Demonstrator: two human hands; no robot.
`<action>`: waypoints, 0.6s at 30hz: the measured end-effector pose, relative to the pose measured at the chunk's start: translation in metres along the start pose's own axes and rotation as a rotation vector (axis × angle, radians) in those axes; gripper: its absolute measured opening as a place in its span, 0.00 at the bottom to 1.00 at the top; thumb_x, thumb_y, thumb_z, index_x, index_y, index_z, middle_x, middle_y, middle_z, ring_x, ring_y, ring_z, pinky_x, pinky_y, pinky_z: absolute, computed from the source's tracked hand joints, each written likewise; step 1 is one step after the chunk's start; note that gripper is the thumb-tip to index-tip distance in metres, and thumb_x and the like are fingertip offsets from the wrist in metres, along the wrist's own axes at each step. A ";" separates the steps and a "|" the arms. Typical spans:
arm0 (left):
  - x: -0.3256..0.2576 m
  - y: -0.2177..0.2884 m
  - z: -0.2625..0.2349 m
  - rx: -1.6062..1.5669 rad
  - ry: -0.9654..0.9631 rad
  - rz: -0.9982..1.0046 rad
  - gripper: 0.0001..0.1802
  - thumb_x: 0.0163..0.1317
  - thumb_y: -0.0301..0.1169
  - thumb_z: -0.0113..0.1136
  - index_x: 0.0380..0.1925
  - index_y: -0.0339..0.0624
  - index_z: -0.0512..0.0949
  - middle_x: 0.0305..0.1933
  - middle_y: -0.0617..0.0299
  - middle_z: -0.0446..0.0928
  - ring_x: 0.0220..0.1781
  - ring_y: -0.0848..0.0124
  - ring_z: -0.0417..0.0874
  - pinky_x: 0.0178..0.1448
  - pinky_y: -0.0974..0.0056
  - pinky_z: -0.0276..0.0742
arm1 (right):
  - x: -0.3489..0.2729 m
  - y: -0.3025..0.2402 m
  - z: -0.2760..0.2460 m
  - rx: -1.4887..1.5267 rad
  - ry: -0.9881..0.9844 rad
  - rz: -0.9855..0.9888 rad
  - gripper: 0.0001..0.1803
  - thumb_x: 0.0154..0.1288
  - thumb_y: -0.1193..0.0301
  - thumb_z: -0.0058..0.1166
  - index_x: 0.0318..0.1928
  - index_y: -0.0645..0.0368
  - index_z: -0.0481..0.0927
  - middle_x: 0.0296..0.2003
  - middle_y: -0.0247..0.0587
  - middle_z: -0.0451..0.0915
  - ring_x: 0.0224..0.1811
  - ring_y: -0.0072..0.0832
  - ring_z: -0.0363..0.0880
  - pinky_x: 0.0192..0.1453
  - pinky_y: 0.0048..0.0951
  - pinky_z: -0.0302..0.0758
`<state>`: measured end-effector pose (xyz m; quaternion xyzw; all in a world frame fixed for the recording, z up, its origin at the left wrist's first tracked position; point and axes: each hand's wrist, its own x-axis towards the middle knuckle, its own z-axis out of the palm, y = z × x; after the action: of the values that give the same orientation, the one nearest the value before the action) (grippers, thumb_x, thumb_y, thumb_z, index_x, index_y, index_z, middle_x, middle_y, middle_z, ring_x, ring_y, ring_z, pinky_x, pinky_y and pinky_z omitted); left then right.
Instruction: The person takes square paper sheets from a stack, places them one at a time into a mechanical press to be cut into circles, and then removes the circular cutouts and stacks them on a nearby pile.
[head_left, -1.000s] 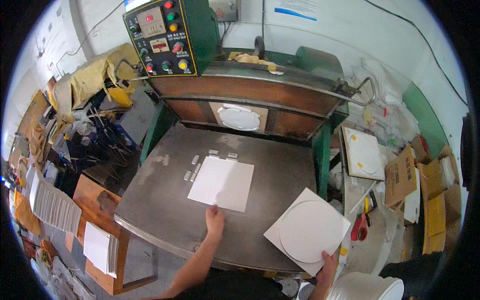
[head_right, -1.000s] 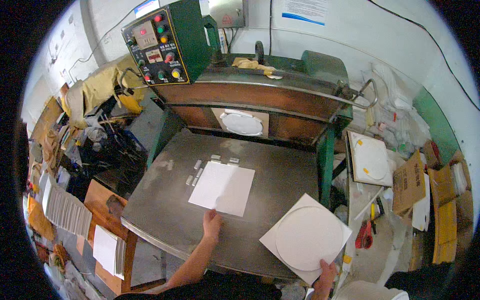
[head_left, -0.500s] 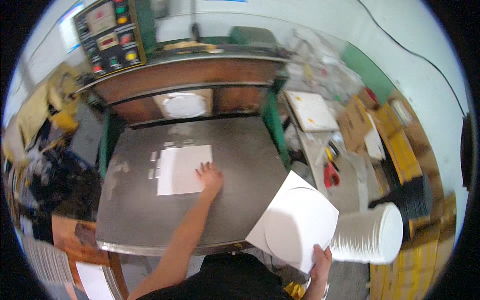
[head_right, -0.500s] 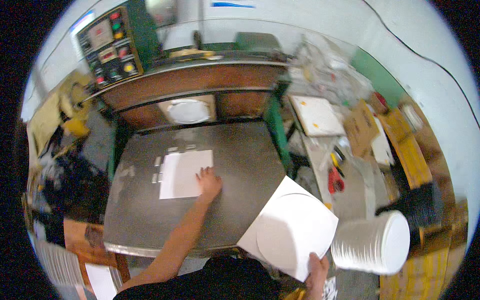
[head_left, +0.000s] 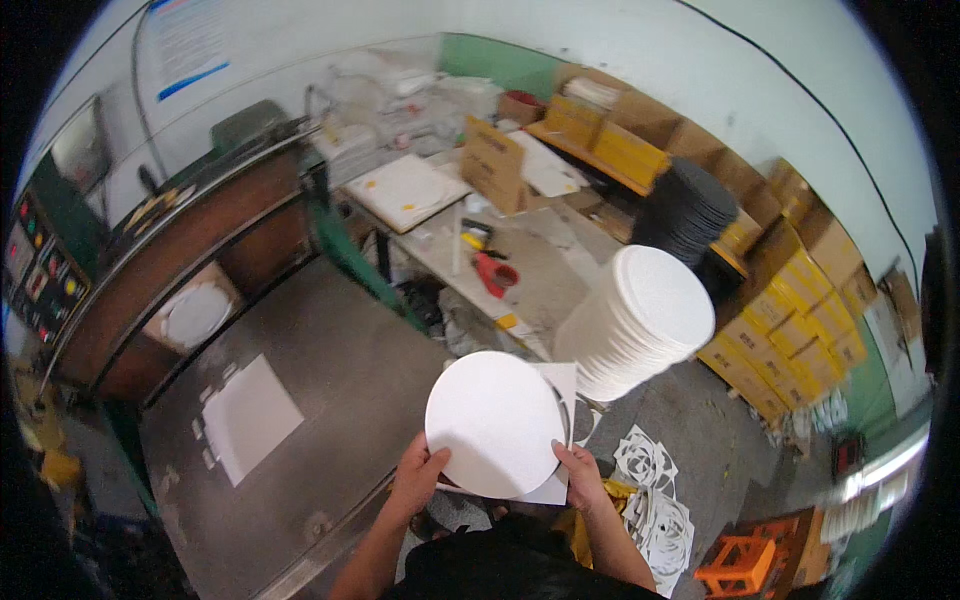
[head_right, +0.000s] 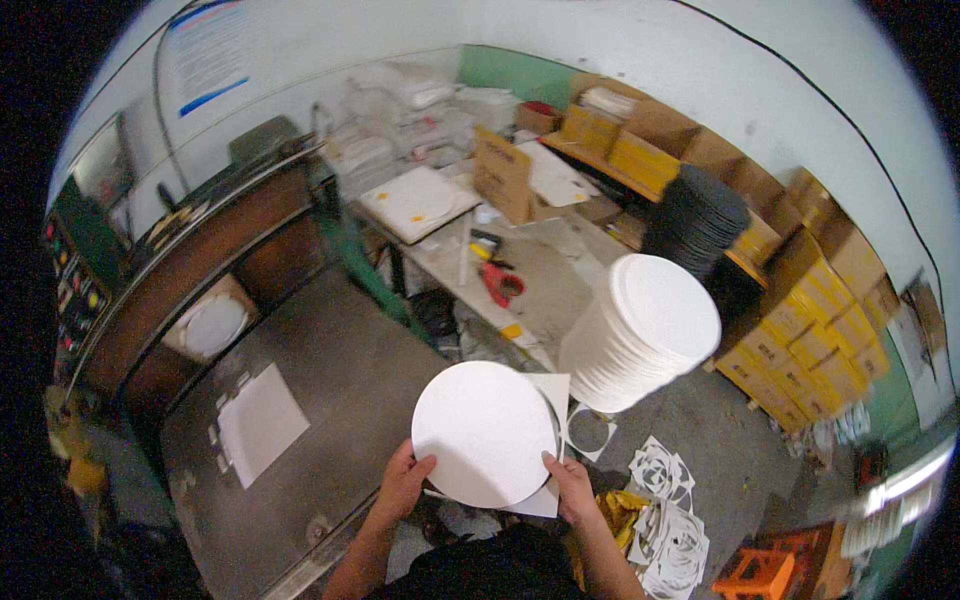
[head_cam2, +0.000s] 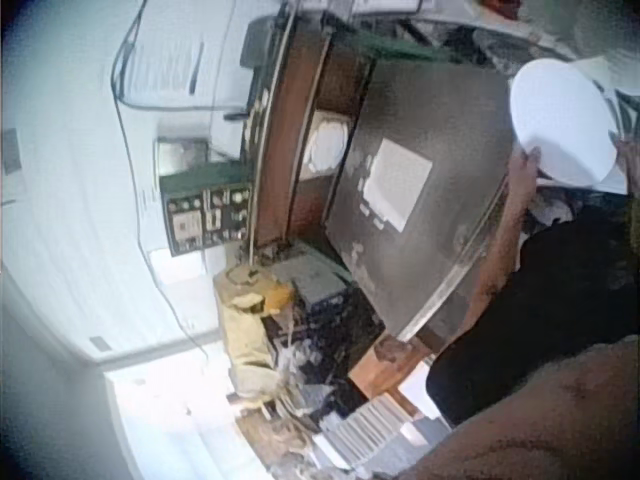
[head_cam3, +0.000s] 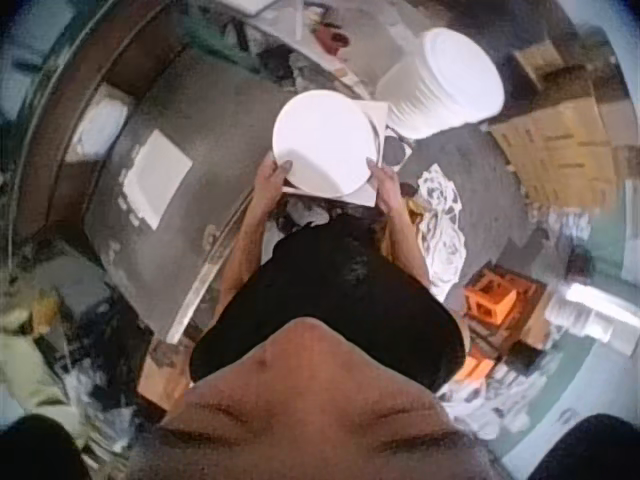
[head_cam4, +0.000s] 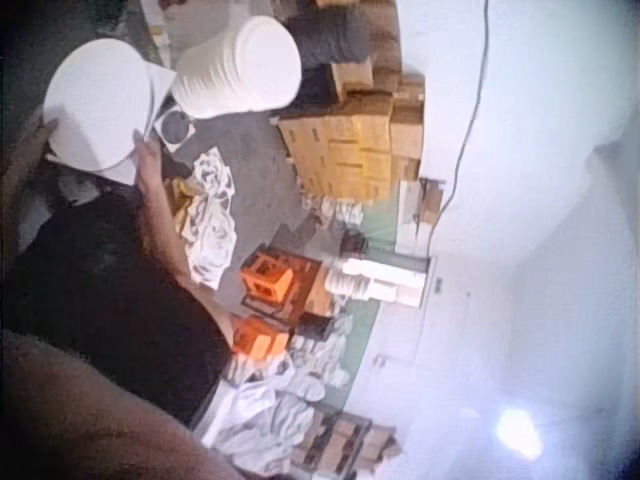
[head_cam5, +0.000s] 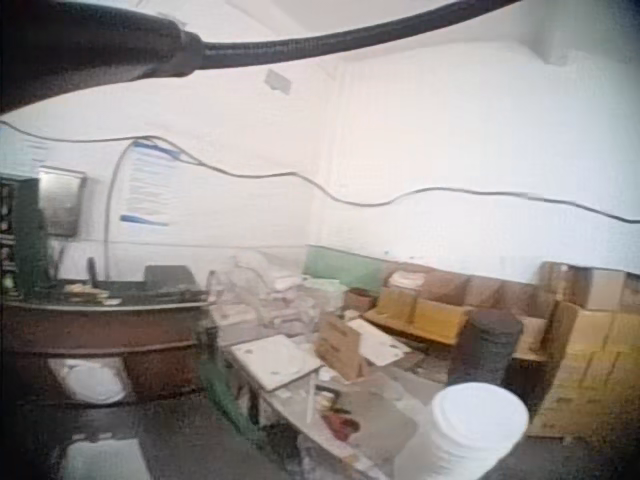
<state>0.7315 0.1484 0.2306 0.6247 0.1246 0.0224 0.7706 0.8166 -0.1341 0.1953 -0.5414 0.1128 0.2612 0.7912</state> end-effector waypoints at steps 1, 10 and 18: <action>0.012 -0.033 -0.001 0.110 0.030 0.110 0.20 0.68 0.28 0.50 0.59 0.35 0.66 0.46 0.55 0.77 0.44 0.69 0.81 0.44 0.61 0.82 | 0.000 0.002 -0.024 -0.038 0.056 -0.040 0.13 0.70 0.66 0.53 0.47 0.62 0.78 0.34 0.39 0.83 0.33 0.28 0.81 0.38 0.28 0.78; 0.130 0.100 0.125 -0.349 -0.126 0.111 0.25 0.69 0.26 0.47 0.66 0.37 0.62 0.59 0.52 0.73 0.54 0.65 0.79 0.53 0.59 0.78 | -0.071 -0.045 -0.300 -0.903 0.904 -0.451 0.13 0.68 0.73 0.47 0.49 0.66 0.77 0.28 0.46 0.82 0.24 0.28 0.82 0.27 0.29 0.78; 0.245 0.129 0.274 -0.216 -0.354 -0.004 0.20 0.69 0.29 0.49 0.59 0.35 0.67 0.54 0.52 0.76 0.51 0.62 0.82 0.52 0.56 0.82 | -0.124 0.026 -0.456 -1.332 1.481 0.097 0.13 0.60 0.70 0.51 0.45 0.59 0.80 0.35 0.50 0.82 0.36 0.48 0.82 0.39 0.46 0.77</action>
<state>1.0445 -0.0388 0.3665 0.5325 -0.0144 -0.0761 0.8429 0.7460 -0.5806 0.0550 -0.8960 0.4301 -0.1005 0.0445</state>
